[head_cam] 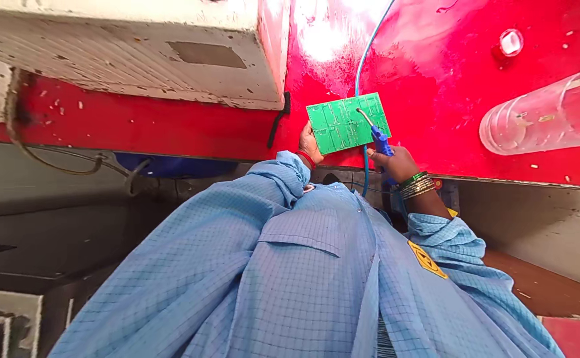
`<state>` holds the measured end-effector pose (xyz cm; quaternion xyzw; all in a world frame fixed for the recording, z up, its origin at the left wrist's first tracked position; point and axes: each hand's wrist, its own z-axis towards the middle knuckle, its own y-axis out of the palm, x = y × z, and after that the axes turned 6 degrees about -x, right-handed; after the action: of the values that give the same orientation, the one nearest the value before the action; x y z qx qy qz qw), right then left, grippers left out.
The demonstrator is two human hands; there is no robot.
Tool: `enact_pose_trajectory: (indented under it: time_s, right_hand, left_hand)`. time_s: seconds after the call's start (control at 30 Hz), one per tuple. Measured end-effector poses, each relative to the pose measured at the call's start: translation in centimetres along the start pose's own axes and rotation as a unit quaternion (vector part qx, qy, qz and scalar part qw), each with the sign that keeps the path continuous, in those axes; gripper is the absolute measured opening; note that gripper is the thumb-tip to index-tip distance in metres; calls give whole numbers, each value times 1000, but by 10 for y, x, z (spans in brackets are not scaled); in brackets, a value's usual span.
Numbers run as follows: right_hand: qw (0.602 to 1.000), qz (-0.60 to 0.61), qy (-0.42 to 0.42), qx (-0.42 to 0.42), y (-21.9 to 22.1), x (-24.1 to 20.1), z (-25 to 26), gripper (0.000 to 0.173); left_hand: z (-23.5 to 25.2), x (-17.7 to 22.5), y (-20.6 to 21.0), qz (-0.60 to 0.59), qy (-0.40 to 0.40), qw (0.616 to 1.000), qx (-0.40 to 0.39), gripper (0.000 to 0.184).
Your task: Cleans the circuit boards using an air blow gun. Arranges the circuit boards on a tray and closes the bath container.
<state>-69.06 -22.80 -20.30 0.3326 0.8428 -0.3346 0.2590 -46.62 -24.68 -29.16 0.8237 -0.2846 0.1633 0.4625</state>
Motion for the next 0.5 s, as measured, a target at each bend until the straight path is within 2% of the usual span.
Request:
enact_pose_trajectory:
  time_s: [0.2, 0.3, 0.5]
  right_hand:
    - [996, 71, 46, 36, -20, 2, 3, 45]
    - [996, 73, 39, 38, -19, 2, 4, 43]
    - [999, -22, -24, -28, 7, -17, -5, 42]
  left_hand:
    - [-2, 1, 3, -6, -5, 1000, 3, 59]
    - [-1, 1, 4, -1, -4, 1000, 4, 60]
    - [-3, 1, 4, 1, -4, 1000, 9, 58]
